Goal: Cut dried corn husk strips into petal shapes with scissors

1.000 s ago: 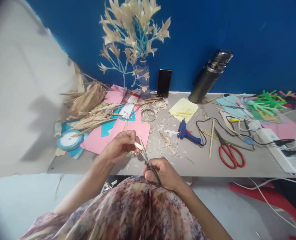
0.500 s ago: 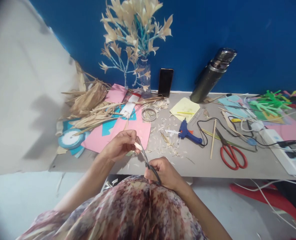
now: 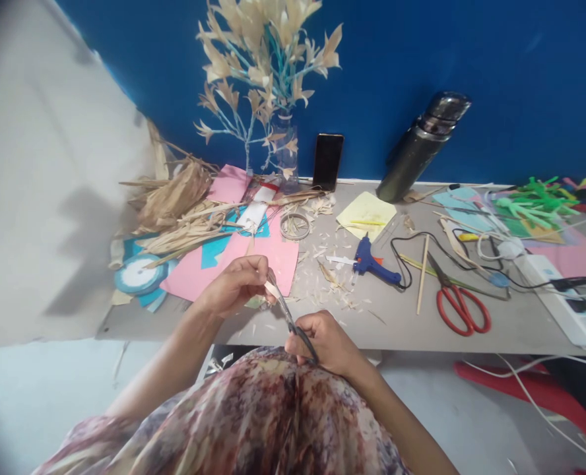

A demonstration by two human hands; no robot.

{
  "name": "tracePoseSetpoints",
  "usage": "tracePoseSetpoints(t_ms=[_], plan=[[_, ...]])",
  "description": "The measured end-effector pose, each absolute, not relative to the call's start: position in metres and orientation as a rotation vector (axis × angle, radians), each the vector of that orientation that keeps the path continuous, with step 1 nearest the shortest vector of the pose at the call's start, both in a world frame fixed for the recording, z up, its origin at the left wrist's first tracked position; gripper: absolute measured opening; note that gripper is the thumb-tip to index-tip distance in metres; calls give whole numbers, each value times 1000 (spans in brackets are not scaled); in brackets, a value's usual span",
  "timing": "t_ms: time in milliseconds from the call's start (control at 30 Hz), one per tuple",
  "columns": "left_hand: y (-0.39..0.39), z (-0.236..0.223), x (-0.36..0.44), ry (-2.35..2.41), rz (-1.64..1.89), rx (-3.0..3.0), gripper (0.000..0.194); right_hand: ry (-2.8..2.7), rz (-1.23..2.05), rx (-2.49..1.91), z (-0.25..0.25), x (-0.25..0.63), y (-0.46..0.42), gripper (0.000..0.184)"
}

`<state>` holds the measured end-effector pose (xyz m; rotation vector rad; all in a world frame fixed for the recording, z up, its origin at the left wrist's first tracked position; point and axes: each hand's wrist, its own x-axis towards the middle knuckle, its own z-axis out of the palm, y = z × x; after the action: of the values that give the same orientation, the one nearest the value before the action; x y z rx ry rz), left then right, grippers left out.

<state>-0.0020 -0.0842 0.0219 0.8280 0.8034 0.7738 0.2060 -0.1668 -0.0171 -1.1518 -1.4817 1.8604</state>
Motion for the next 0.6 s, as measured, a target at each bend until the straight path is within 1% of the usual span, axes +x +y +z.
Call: tracePoseSetpoints(t_ms=[400,500,600], plan=[[-78,24,-13,777,677,966,8,-1406,1929,-1236,-14,206,-170,30],[-79,23,-14,753,672,962,10,-1377,1958,-1234,-15,206,-170,32],[-84,21,-12,726,700,907,12,-1330,1928,-1193,-17,204,-169,40]])
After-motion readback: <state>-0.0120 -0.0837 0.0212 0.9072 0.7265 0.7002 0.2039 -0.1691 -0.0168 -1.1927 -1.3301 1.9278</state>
